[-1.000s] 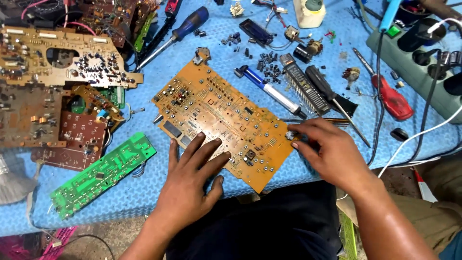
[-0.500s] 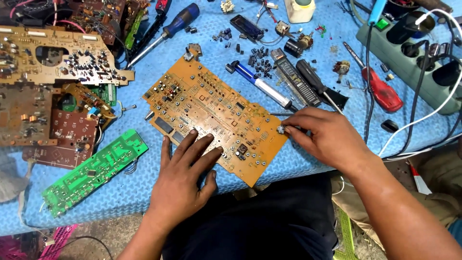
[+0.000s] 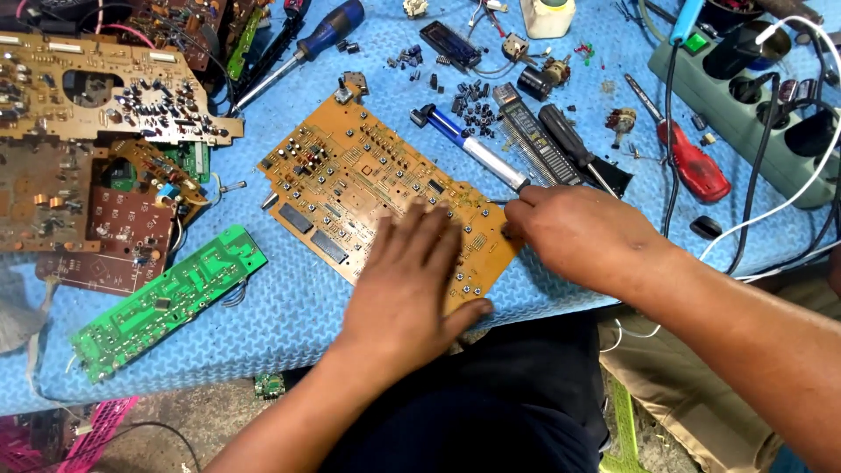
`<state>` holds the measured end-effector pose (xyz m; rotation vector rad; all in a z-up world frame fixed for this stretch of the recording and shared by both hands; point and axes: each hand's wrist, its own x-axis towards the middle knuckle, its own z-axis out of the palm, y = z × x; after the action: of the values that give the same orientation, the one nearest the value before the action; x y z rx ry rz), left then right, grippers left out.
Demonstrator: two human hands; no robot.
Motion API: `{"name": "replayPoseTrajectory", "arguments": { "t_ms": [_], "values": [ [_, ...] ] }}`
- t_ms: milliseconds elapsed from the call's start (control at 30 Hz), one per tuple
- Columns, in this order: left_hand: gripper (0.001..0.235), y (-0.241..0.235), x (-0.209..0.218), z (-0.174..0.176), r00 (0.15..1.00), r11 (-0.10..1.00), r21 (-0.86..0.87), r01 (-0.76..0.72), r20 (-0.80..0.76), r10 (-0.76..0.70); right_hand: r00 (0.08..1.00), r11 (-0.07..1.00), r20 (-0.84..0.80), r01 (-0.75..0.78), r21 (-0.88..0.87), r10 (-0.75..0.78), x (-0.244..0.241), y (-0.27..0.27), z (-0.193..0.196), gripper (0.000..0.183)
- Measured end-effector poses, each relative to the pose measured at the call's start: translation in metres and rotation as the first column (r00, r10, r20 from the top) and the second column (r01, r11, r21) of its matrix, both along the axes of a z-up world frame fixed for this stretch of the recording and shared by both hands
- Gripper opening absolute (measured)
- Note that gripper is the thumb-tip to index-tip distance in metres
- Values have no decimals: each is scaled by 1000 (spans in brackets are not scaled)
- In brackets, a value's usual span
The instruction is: The person uses a small metal tool to scrape and clean solder joints on a yellow circuit board, then flips it to inspect the green side. They continue scraping and removing small components from the yellow board, handling the board and components by hand.
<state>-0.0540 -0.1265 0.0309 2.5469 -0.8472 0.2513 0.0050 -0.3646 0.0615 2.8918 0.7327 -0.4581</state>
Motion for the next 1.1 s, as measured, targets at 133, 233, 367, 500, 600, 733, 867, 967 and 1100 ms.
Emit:
{"name": "replayPoseTrajectory", "arguments": {
  "t_ms": [133,233,367,500,600,733,867,967,1100],
  "values": [
    [101,-27,8,-19,999,988,150,-24,-32,29,999,999,-36,-33,-23,32,6,1,5,19],
    [104,-37,8,-32,998,982,187,-28,-52,38,997,999,-68,-35,-12,34,6,-1,5,19],
    [102,-39,5,-41,997,967,248,-63,-20,71,960,961,71,-269,-58,272,10,-6,3,21],
    [98,-36,4,-38,998,987,157,-39,-42,46,863,857,97,-466,-221,495,18,-6,7,33],
    [98,-36,2,-39,999,991,130,-44,-25,48,893,866,-63,-447,-225,445,27,4,15,26],
    [98,-35,3,-38,998,990,129,-64,-10,66,914,895,-213,-389,-220,345,35,9,20,25],
    [99,-37,4,-39,998,988,146,-55,-28,60,929,909,-224,-345,-234,295,32,9,22,23],
    [100,-37,3,-41,997,983,171,-61,-25,67,935,925,-234,-316,-212,266,29,6,20,21],
    [99,-37,3,-44,998,983,177,-56,-30,62,951,940,-230,-258,-223,207,25,9,24,23]
  ]
}}
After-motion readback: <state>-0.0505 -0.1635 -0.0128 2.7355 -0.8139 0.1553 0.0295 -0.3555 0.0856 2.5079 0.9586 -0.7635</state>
